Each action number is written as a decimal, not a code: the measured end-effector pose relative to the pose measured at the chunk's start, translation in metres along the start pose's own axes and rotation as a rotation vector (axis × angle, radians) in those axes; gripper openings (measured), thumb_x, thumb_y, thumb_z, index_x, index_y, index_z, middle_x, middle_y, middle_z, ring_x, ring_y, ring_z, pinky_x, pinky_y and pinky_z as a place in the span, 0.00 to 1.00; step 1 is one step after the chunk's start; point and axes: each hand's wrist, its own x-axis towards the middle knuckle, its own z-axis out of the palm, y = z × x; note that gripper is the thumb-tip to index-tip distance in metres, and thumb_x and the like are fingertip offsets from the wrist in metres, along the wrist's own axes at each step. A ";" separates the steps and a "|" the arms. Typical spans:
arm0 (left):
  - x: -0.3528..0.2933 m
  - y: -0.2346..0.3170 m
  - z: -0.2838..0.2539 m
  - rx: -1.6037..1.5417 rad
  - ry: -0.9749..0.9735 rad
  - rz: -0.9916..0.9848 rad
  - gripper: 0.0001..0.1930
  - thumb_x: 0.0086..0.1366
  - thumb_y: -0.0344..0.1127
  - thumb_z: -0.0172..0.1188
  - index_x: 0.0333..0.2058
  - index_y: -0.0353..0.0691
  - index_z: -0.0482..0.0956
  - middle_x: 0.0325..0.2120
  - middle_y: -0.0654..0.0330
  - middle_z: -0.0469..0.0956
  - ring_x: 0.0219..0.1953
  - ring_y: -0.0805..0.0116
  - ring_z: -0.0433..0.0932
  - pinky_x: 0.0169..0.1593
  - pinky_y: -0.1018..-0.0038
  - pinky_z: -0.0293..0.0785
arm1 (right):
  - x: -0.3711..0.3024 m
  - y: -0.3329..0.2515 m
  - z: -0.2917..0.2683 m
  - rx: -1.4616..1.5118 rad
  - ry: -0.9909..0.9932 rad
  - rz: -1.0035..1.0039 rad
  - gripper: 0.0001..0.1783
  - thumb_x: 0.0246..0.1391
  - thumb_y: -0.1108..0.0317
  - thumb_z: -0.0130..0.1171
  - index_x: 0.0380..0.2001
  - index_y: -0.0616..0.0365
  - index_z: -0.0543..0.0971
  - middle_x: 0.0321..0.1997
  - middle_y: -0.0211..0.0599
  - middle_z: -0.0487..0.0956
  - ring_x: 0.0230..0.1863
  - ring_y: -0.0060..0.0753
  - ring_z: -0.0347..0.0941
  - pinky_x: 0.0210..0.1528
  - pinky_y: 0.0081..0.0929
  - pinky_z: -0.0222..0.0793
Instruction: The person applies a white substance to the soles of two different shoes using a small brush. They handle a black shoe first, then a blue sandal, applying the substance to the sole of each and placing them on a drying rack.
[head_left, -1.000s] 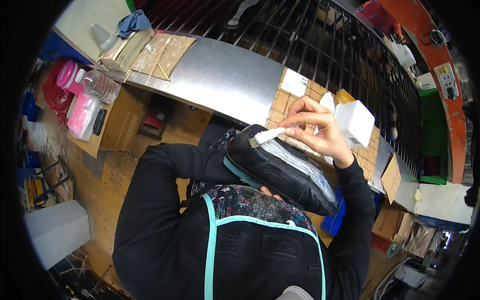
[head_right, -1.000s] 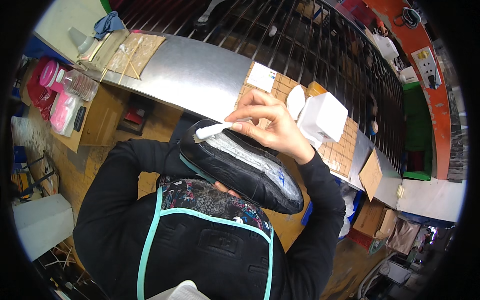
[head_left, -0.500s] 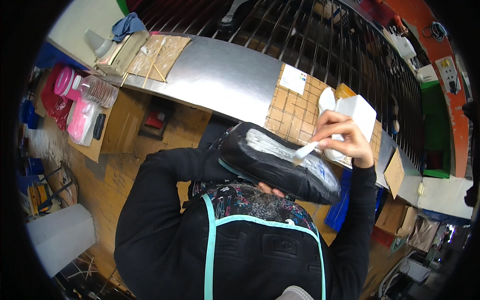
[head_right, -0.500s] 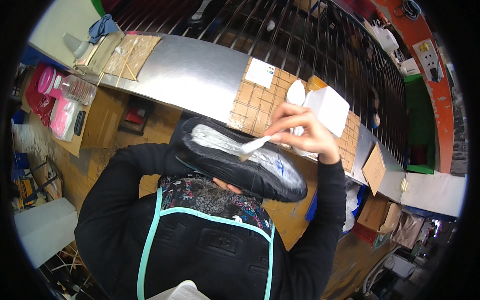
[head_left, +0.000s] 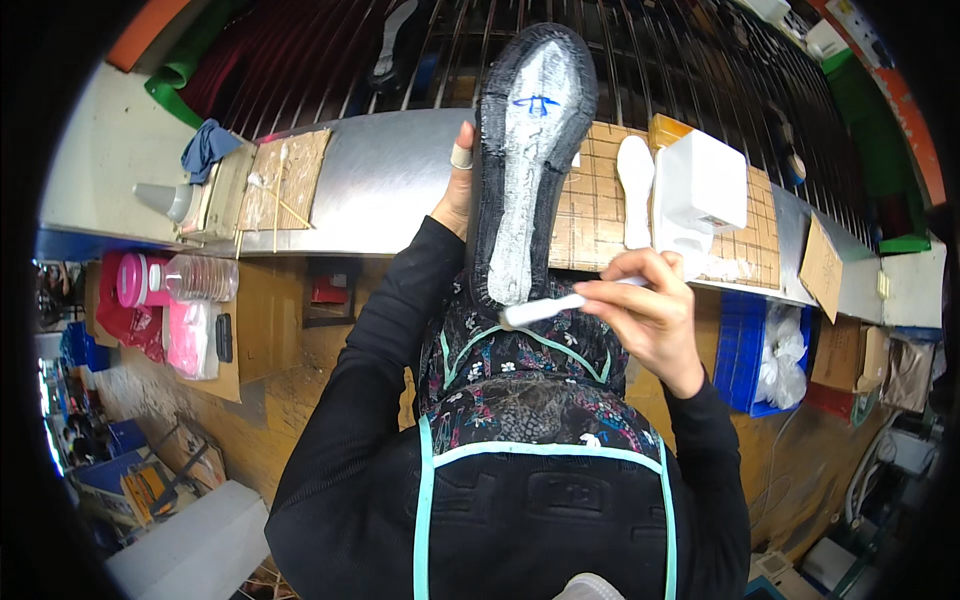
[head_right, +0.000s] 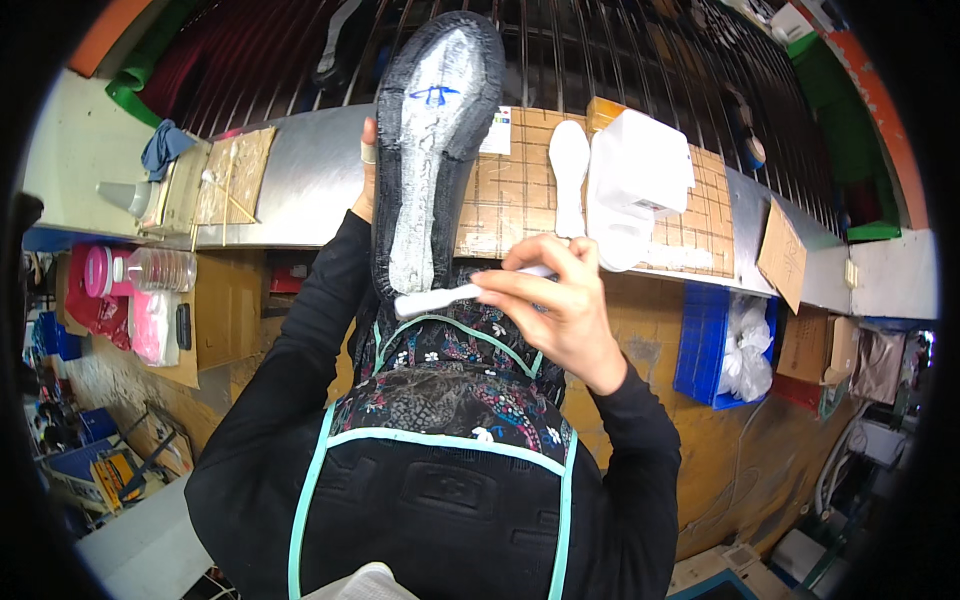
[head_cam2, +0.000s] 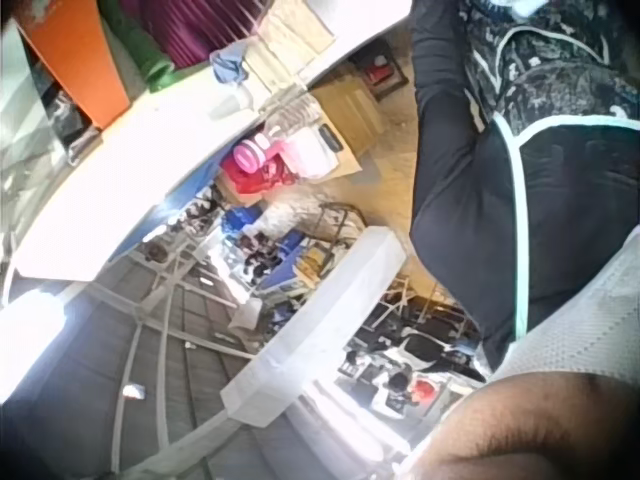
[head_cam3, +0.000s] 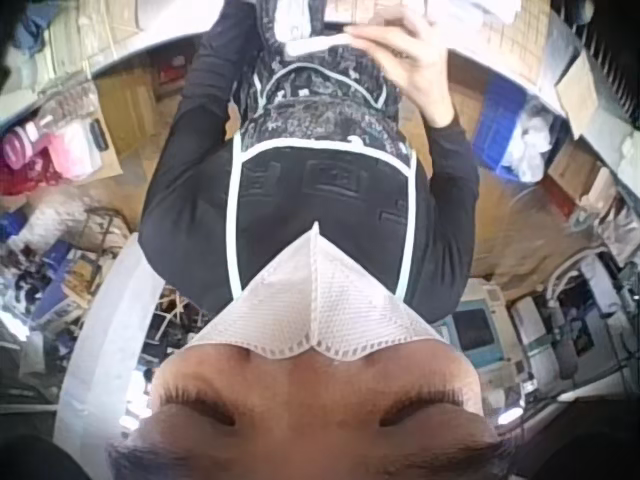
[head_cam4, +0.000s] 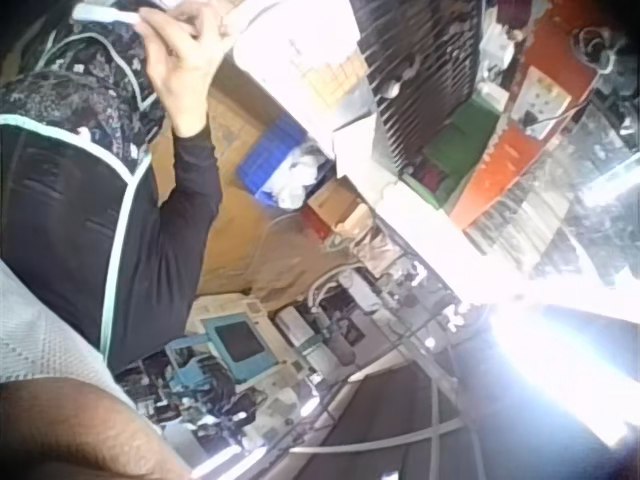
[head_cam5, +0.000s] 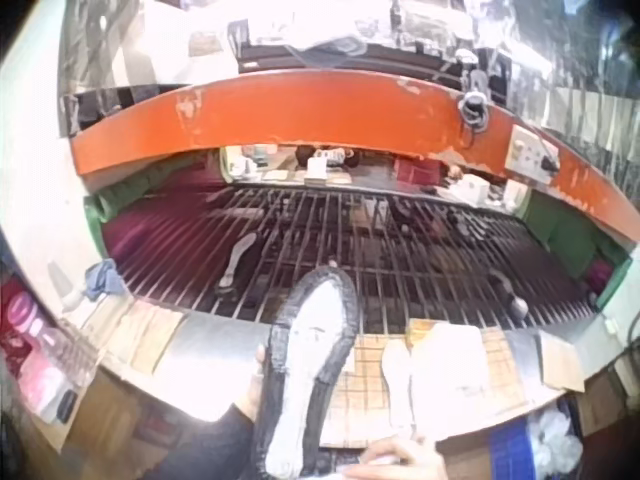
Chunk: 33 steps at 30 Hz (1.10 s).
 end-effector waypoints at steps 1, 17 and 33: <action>0.001 0.000 0.003 0.003 0.000 0.008 0.55 0.50 0.81 0.47 0.61 0.37 0.63 0.53 0.48 0.73 0.51 0.60 0.77 0.53 0.70 0.78 | 0.003 0.002 0.007 -0.117 0.010 -0.012 0.12 0.42 0.62 0.71 0.34 0.41 0.86 0.33 0.21 0.74 0.29 0.19 0.66 0.38 0.27 0.47; 0.037 -0.065 -0.045 -0.356 0.073 -0.039 0.49 0.55 0.78 0.46 0.61 0.39 0.64 0.55 0.52 0.71 0.52 0.59 0.73 0.53 0.65 0.75 | -0.063 0.030 -0.010 -0.261 0.227 0.283 0.09 0.41 0.64 0.72 0.31 0.46 0.86 0.32 0.24 0.77 0.31 0.20 0.69 0.39 0.28 0.49; 0.014 -0.077 -0.060 -0.368 0.173 -0.083 0.50 0.53 0.77 0.49 0.62 0.40 0.61 0.57 0.50 0.68 0.53 0.54 0.72 0.54 0.60 0.74 | -0.101 0.096 -0.043 -0.890 0.291 0.514 0.04 0.49 0.64 0.67 0.30 0.46 0.84 0.26 0.25 0.73 0.27 0.25 0.68 0.39 0.32 0.48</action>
